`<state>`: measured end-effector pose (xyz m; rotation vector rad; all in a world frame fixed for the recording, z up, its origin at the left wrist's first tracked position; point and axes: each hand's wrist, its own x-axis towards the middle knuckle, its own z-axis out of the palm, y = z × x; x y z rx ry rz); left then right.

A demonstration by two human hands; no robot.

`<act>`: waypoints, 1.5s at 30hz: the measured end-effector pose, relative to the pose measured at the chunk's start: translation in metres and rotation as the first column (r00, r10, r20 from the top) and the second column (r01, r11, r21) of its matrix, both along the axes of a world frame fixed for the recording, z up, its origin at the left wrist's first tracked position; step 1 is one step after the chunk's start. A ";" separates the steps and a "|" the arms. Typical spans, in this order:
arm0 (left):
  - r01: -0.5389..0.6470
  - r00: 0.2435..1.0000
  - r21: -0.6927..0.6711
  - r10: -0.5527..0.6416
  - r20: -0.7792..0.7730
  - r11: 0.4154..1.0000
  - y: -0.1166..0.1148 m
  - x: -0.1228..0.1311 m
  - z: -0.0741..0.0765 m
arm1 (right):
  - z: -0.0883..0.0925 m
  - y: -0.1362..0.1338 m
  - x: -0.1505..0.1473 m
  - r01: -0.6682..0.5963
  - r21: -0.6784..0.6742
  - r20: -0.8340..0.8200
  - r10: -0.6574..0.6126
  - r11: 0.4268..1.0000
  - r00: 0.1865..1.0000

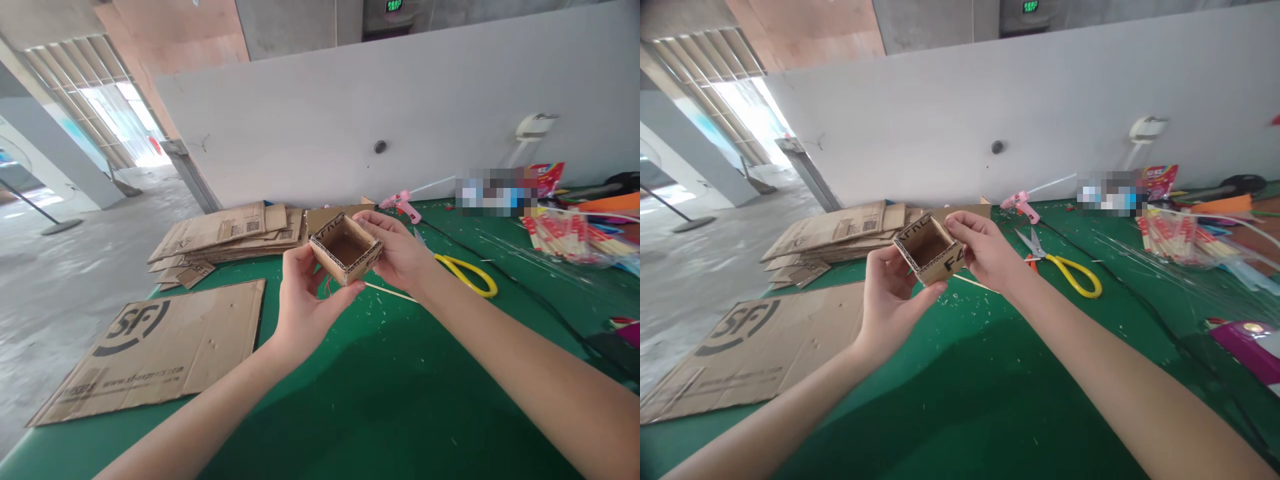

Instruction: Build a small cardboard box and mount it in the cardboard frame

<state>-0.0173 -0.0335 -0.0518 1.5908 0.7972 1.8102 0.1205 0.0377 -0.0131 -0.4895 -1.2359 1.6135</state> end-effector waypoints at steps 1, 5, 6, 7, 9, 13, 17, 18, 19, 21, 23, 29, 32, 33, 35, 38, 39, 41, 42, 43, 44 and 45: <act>0.000 1.000 0.001 0.000 0.010 1.000 0.000 0.001 -0.001 | 0.001 -0.001 0.000 -0.003 -0.011 0.005 0.003 1.000 1.000; 0.018 0.999 0.010 -0.018 0.031 1.000 0.002 0.002 -0.004 | 0.003 -0.002 0.002 -0.015 -0.028 0.001 0.015 1.000 1.000; 0.026 0.999 0.016 -0.027 0.031 1.000 0.002 0.002 -0.005 | 0.003 -0.002 0.002 -0.019 -0.032 -0.002 0.019 0.999 1.000; 0.033 0.999 0.025 -0.034 0.032 0.999 0.003 0.002 -0.006 | 0.003 -0.002 0.002 -0.026 -0.039 -0.008 0.025 0.999 1.000; 0.039 0.999 0.046 -0.040 0.030 0.998 0.005 0.001 -0.008 | 0.003 -0.003 0.002 -0.041 -0.058 -0.029 0.039 0.997 0.999; 0.035 0.999 0.096 -0.034 -0.010 0.995 0.006 0.000 -0.009 | 0.004 -0.005 0.001 -0.075 -0.085 -0.070 0.069 0.994 0.995; 0.008 0.999 0.091 -0.004 -0.048 0.996 0.006 0.000 -0.009 | 0.002 -0.007 0.000 -0.083 -0.090 -0.067 0.077 0.993 0.995; -0.001 0.998 0.088 0.005 -0.055 0.996 0.006 0.000 -0.010 | 0.001 -0.007 0.000 -0.082 -0.096 -0.062 0.076 0.992 0.995; -0.010 0.998 0.091 0.016 -0.066 0.996 0.005 0.000 -0.010 | 0.000 -0.007 0.000 -0.082 -0.102 -0.053 0.076 0.991 0.996; -0.033 0.995 0.105 0.042 -0.089 0.994 0.005 0.000 -0.011 | -0.003 -0.006 -0.001 -0.078 -0.103 -0.036 0.074 0.992 0.997; -0.054 0.992 0.110 0.066 -0.109 0.992 0.004 0.000 -0.010 | -0.005 -0.006 -0.001 -0.063 -0.091 -0.032 0.060 0.994 0.998; -0.092 0.984 0.103 0.107 -0.144 0.990 0.000 -0.002 -0.001 | -0.002 -0.008 -0.003 0.001 -0.029 -0.011 -0.001 1.000 1.000; -0.099 0.978 0.116 0.119 -0.173 0.988 0.000 -0.004 0.002 | 0.001 -0.010 -0.004 0.027 0.026 0.003 -0.027 0.999 1.000; -0.105 0.975 0.119 0.125 -0.181 0.987 0.000 -0.005 0.002 | 0.001 -0.010 -0.005 0.034 0.037 0.006 -0.034 0.999 0.999; -0.117 0.972 0.124 0.139 -0.190 0.985 0.000 -0.006 0.002 | 0.002 -0.011 -0.006 0.038 0.047 0.016 -0.038 0.998 0.999; -0.123 0.976 0.115 0.141 -0.168 0.986 -0.001 -0.005 0.001 | 0.002 -0.012 -0.007 0.028 0.042 0.031 -0.029 0.999 0.999; -0.122 0.979 0.109 0.138 -0.151 0.986 -0.001 -0.004 0.001 | 0.001 -0.012 -0.007 0.026 0.037 0.030 -0.027 0.999 0.999; -0.115 0.985 0.104 0.126 -0.116 0.988 -0.002 -0.002 0.001 | 0.001 -0.011 -0.008 0.029 0.027 0.023 -0.029 0.999 0.999; -0.108 0.988 0.101 0.118 -0.103 0.989 -0.002 -0.001 0.002 | 0.001 -0.011 -0.007 0.032 0.025 0.019 -0.032 0.999 0.999; -0.100 0.990 0.100 0.110 -0.092 0.990 -0.003 0.000 0.003 | 0.002 -0.010 -0.007 0.032 0.023 0.019 -0.032 0.999 0.999; -0.094 0.991 0.099 0.103 -0.085 0.991 -0.003 0.000 0.003 | 0.002 -0.009 -0.006 0.028 0.022 0.021 -0.028 0.999 0.999; -0.090 0.992 0.099 0.098 -0.080 0.991 -0.003 0.000 0.004 | 0.002 -0.008 -0.005 0.022 0.022 0.021 -0.022 1.000 1.000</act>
